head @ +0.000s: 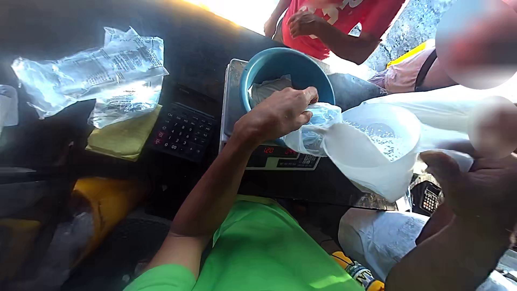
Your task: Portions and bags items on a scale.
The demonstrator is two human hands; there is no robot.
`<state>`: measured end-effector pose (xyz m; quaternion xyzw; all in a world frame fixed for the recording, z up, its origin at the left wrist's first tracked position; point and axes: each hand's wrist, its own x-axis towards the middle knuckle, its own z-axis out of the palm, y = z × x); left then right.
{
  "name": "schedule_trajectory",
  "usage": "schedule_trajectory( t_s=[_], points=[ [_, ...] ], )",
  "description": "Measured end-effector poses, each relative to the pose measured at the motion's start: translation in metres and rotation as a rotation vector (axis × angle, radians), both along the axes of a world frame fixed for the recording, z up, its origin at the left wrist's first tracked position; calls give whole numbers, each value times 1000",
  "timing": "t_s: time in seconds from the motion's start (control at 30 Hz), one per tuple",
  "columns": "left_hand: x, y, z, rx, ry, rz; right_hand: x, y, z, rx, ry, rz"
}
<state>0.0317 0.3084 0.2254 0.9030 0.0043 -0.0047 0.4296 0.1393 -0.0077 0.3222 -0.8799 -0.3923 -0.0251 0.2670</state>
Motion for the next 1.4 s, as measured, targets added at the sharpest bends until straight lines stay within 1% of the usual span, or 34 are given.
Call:
schedule_trajectory(
  t_s=[0.07, 0.1, 0.13, 0.17, 0.2, 0.23, 0.27, 0.33, 0.37, 0.43, 0.5, 0.73, 0.97, 1.1, 1.23, 1.4],
  points=[
    [-3, -1, -3, -20, -39, 13, -5, 2, -4, 95, 18, 15],
    [-4, -2, -5, -26, -61, 27, -11, 12, 4, 134, 16, 1],
    [-3, -2, -6, -32, -70, 41, -23, 34, 24, 139, 21, -77],
    [-1, -2, -6, -41, -48, 47, -41, 65, 56, 79, 82, -231],
    [0, -1, -5, -49, -5, 45, -55, 94, 85, 25, 198, -424],
    [1, -1, -2, -55, 36, 37, -58, 102, 93, 40, 252, -521],
    [1, -1, 2, -54, 66, 29, -54, 85, 78, 132, 258, -480],
    [0, -1, 7, -44, 77, 22, -33, 26, 10, 357, 198, -256],
    [0, -2, 8, -39, 72, 21, -25, 8, -13, 440, 199, -179],
    [1, -3, 7, -34, 60, 22, -12, -15, -42, 540, 194, -108],
    [0, -3, 6, -31, 55, 28, -9, -21, -52, 607, 157, -98],
    [-5, -7, 6, -40, 66, 64, -14, -19, -57, 801, 63, -107],
    [-9, -5, -2, -26, -5, 72, -20, -22, -62, 810, 65, -107],
    [-9, -5, 2, -20, -28, 58, -23, -29, -56, 747, 39, -168],
    [-6, -1, 1, 16, 5, 18, -24, -26, -42, 724, 88, -138],
    [-3, -3, 4, 49, 52, 9, -18, -25, -24, 537, 81, -154]
  ],
)
